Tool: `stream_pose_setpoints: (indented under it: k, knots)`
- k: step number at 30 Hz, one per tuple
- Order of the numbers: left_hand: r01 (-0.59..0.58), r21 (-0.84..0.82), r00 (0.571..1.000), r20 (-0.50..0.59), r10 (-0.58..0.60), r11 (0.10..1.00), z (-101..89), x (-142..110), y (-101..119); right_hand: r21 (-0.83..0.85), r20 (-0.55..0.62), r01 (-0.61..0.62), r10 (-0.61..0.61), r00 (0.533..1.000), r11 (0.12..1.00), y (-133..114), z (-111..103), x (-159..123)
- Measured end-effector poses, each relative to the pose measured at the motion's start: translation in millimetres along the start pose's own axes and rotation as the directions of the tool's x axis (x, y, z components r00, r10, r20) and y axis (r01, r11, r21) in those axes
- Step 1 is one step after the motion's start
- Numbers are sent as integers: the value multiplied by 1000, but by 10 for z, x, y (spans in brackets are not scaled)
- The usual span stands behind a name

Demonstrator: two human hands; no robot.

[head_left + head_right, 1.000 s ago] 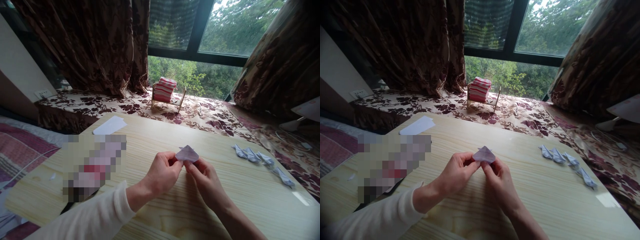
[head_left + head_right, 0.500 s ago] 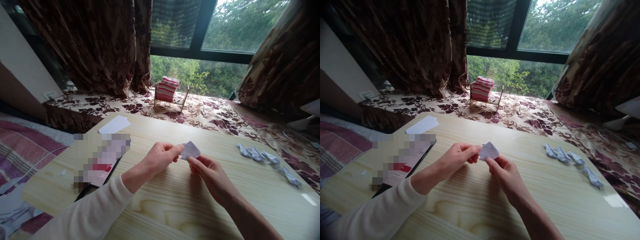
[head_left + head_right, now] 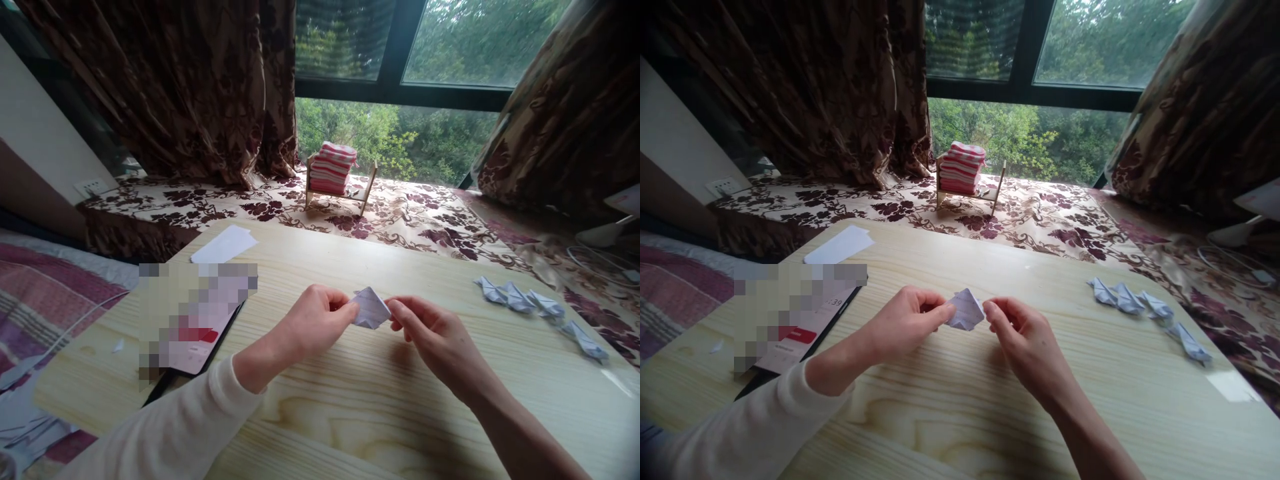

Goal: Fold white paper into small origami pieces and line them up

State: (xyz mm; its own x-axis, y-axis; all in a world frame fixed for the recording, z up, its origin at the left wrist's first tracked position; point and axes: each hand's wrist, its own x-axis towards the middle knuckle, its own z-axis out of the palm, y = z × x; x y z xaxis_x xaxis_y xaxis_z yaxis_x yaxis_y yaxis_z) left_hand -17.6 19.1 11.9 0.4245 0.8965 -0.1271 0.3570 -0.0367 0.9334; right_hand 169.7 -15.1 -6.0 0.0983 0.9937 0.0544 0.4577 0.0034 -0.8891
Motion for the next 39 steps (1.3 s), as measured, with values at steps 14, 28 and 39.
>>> stream_pose_setpoints:
  k: [14, 28, 39]
  knots:
    - [-414, 206, 830, -314, 461, 887, 76, -9, 14, -143, -157, 512, -530, 833, 847, -64, 40, -89]
    - [-489, 181, 827, -214, 520, 853, 117, -79, 82, -272, -112, 655, -699, 706, 705, -149, 29, -130]
    - [-270, -58, 961, -83, 265, 961, 92, -80, 120, -277, -100, 665, -709, 698, 694, -133, 31, -123]
